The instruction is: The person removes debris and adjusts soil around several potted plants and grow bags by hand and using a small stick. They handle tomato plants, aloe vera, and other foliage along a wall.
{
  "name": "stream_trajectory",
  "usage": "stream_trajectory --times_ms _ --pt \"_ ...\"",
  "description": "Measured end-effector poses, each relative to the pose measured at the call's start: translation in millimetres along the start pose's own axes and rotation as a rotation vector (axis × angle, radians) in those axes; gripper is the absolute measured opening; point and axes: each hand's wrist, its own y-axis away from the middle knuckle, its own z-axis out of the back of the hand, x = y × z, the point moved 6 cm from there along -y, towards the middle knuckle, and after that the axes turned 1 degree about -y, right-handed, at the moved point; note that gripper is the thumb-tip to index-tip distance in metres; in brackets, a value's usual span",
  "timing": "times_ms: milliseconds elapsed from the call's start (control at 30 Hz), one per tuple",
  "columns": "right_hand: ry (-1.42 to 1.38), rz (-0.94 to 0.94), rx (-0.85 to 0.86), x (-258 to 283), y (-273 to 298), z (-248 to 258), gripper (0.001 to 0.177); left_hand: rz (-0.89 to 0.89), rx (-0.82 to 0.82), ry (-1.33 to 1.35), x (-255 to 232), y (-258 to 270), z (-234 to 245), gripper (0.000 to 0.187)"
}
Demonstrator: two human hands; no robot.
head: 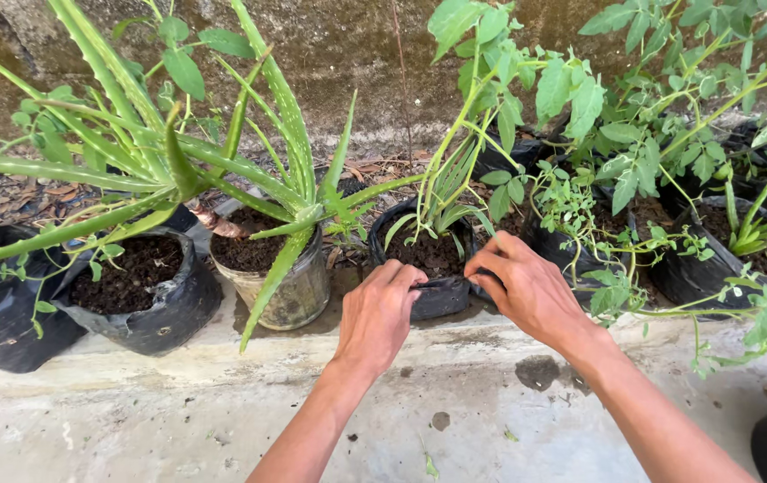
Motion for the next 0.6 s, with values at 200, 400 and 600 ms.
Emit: stream_trajectory --times_ms 200,400,600 --pt "0.035 0.089 -0.016 16.8 -2.2 4.3 0.026 -0.006 -0.088 0.033 -0.8 2.7 9.9 0.01" --pt "-0.082 -0.092 -0.036 35.9 5.6 8.8 0.024 0.368 -0.213 -0.044 36.8 51.6 44.6 0.01" --pt "-0.172 -0.112 0.113 55.1 11.0 -40.6 0.023 0.627 -0.016 -0.191 86.2 94.9 53.5 0.015"
